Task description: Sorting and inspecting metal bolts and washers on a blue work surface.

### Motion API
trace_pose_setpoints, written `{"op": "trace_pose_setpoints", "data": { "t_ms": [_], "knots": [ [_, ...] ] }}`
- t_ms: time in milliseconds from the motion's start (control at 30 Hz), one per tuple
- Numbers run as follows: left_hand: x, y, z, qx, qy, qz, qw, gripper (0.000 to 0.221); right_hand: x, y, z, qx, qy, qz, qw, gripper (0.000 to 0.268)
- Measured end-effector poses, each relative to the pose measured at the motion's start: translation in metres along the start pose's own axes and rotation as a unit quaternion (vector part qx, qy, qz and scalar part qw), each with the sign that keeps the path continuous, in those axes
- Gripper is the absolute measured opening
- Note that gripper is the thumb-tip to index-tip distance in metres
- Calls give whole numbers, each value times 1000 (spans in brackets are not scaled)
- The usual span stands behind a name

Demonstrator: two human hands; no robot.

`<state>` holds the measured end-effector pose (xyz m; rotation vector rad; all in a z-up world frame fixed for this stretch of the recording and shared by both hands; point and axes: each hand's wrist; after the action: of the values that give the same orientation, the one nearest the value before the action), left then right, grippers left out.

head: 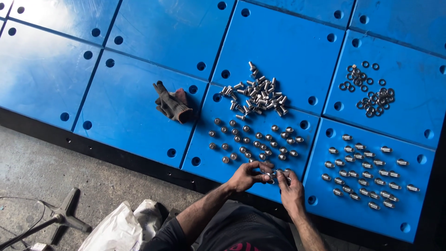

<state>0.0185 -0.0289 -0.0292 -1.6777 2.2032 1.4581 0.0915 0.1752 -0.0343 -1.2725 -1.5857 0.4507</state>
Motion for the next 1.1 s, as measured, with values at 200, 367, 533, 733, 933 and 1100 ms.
{"op": "trace_pose_setpoints", "data": {
  "t_ms": [200, 367, 533, 733, 933, 1100],
  "knots": [
    [4, -17, 9, -36, -67, 5, 997, 22, 4, -21, -17, 84, -20, -225, 971, 36],
    [2, -22, 10, -51, -86, 5, 995, 20, 2, -3, -21, 199, 3, -289, 936, 34],
    [-12, -8, -4, -43, -44, 65, 996, 21, 0, 2, -19, 183, 4, -338, 923, 33],
    [-13, -6, -9, -135, -78, 93, 983, 19, 19, 6, -8, 6, -13, 1, 1000, 40],
    [-12, -4, -7, -61, -116, 12, 991, 18, 32, -2, -15, -131, -145, 401, 895, 30],
    [-19, 7, -10, -151, -44, 146, 977, 27, 29, 16, -17, -123, -149, 443, 876, 30]
  ]
}}
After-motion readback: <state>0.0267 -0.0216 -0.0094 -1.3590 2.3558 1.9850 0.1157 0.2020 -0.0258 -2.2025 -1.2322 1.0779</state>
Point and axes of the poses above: each hand's wrist, its own z-axis towards the middle knuckle, its own x-axis out of the back of the hand, y = z × x, and after that the axes turned 13 degrees about x, right-handed
